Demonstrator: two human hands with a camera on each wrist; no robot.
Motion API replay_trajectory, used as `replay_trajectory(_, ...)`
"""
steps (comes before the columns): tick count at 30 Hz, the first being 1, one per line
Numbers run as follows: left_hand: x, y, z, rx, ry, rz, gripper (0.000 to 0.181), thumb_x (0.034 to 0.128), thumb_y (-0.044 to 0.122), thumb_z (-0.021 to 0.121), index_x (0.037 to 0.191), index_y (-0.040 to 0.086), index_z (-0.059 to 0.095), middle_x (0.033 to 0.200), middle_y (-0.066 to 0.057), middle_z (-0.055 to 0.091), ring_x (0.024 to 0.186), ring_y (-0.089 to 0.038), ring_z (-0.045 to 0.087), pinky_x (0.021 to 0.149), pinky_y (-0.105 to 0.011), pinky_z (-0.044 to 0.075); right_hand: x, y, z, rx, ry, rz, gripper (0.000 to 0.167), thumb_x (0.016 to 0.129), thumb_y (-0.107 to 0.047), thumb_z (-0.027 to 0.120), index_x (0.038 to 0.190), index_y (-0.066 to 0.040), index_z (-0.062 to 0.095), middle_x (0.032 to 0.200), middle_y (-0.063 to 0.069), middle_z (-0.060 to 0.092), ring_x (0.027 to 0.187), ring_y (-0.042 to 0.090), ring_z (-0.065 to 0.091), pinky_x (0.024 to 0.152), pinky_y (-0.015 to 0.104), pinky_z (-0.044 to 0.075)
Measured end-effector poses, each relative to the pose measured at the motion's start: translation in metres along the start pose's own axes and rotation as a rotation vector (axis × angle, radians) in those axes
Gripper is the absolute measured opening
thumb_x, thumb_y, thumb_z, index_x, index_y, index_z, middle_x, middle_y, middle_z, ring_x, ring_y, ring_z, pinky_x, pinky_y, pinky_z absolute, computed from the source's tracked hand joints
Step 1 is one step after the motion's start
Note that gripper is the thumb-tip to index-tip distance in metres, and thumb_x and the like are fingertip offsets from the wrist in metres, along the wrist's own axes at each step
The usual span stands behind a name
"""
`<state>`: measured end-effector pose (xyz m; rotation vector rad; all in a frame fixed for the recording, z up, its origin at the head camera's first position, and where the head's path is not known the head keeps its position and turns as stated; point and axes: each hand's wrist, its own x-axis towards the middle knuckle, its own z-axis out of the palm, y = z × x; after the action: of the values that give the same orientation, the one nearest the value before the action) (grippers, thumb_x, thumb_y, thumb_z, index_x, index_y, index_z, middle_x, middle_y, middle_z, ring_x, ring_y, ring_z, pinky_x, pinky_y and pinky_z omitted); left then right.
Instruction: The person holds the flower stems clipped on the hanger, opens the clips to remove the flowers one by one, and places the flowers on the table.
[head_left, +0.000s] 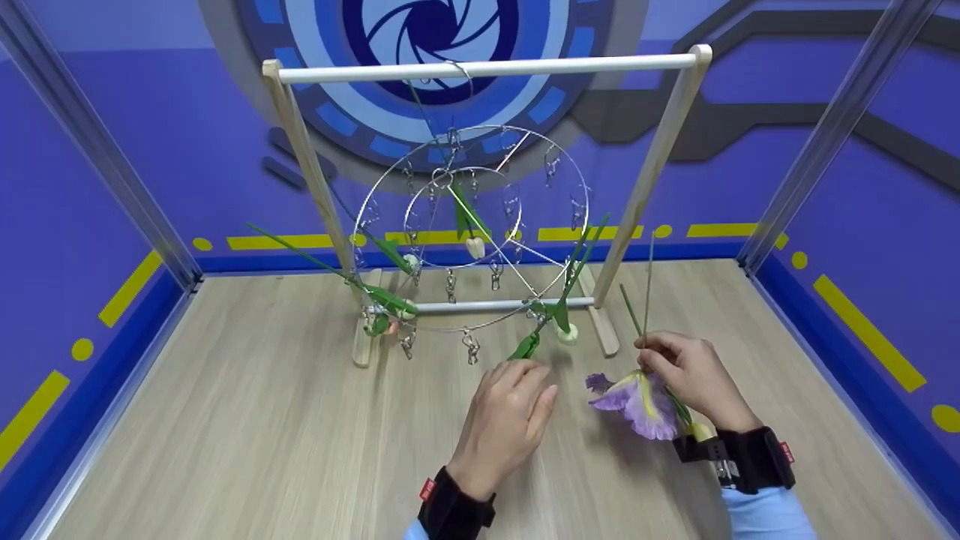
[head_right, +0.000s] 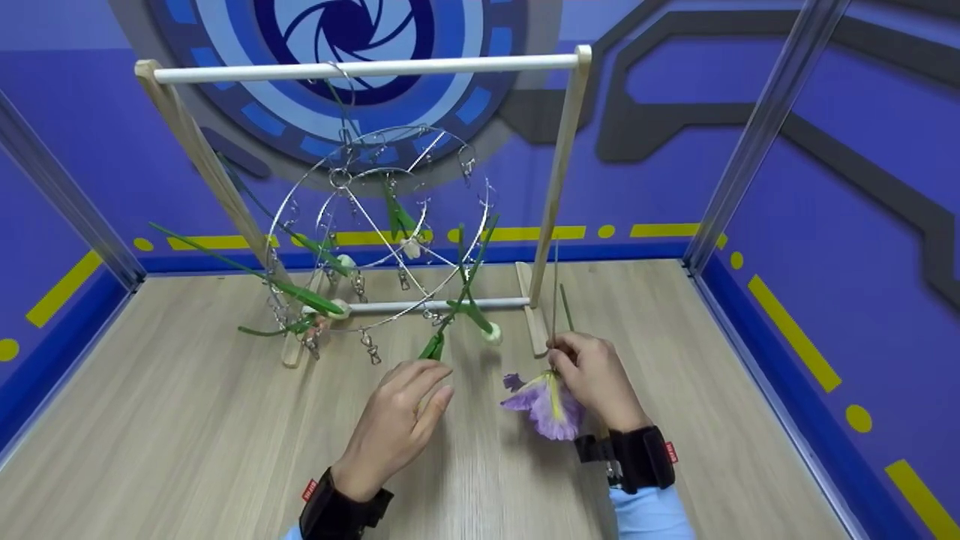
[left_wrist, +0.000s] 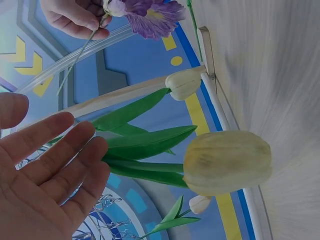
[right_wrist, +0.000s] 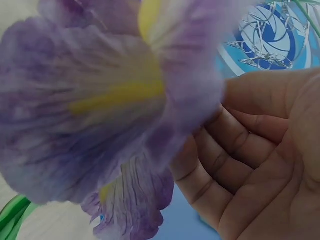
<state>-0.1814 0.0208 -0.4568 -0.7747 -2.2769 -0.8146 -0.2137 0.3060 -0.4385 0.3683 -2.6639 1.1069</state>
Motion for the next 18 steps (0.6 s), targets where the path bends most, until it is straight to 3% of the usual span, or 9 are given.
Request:
replay_trajectory(7,-0.002,0.002,0.008,0.018,-0.025,0.003,0.027,0.1039,0.024,0.061,0.119,0.006,0.073,0.118,-0.007,0.071,0.115,-0.021,0.066,0.103,-0.039,0.051,0.007,0.005,-0.001,-0.033,-0.056,0.013,0.013,0.098,0.001,0.064,0.107,0.000,0.074,0.084,0.004,0.073,0.071,0.008,0.062,0.061,0.022,0.049)
replay_trajectory(18,-0.007,0.007,0.022,0.076,-0.095,0.014,0.033,0.1036,0.027,0.060,0.130,0.008,0.068,0.127,-0.008,0.068,0.120,-0.023,0.063,0.105,-0.042,0.049,0.020,0.013,0.001,-0.049,-0.153,0.036,0.016,0.099,0.000,0.059,0.108,0.002,0.072,0.088,0.007,0.072,0.077,0.015,0.063,0.064,0.025,0.049)
